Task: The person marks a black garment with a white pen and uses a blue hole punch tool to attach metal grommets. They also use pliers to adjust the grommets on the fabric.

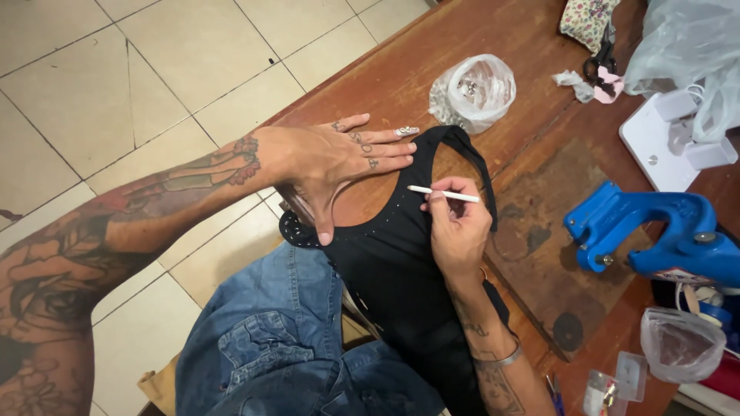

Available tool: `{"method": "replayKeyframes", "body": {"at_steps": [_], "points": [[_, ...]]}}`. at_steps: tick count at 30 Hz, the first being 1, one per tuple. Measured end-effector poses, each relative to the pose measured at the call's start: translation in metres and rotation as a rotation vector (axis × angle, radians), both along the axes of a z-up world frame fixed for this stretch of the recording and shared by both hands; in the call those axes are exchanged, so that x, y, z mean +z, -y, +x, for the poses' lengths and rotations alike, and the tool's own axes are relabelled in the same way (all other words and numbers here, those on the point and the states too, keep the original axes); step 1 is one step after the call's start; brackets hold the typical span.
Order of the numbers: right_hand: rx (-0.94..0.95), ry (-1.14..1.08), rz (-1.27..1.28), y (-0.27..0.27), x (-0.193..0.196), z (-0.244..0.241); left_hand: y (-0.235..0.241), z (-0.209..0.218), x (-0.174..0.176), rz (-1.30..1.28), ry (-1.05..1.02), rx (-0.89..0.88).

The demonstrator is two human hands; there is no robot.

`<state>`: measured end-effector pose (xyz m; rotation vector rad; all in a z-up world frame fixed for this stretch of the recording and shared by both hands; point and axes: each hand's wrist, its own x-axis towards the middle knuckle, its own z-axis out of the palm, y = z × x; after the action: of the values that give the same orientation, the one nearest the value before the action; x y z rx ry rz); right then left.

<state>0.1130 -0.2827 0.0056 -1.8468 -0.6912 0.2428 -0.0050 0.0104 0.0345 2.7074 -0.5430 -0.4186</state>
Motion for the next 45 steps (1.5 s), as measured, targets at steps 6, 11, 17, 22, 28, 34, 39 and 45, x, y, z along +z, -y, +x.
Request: {"method": "replayKeyframes", "body": {"at_steps": [6, 11, 17, 22, 28, 34, 39, 45], "points": [[-0.001, 0.019, -0.05, -0.003, 0.005, -0.002, 0.0, 0.001, 0.002, 0.002, -0.024, 0.008], [-0.022, 0.086, -0.124, 0.0, 0.006, -0.007, 0.0, 0.001, -0.004, -0.006, -0.024, -0.004], [-0.065, 0.003, 0.054, -0.001, -0.007, -0.001, 0.002, -0.001, -0.008, 0.046, 0.023, 0.007], [-0.02, 0.028, 0.097, -0.004, 0.003, -0.005, -0.001, 0.001, -0.007, -0.035, -0.001, 0.011], [-0.012, 0.049, 0.04, -0.002, -0.002, 0.0, -0.001, 0.002, -0.009, -0.033, 0.0, 0.007], [-0.037, 0.072, 0.004, -0.002, -0.003, 0.0, -0.002, 0.002, -0.01, -0.05, -0.005, 0.0], [-0.03, 0.079, -0.012, -0.002, -0.003, -0.001, -0.002, 0.003, -0.008, -0.061, -0.014, -0.001], [-0.007, 0.191, -0.052, -0.004, -0.004, -0.003, -0.002, 0.003, -0.016, -0.068, -0.005, 0.005]]}}
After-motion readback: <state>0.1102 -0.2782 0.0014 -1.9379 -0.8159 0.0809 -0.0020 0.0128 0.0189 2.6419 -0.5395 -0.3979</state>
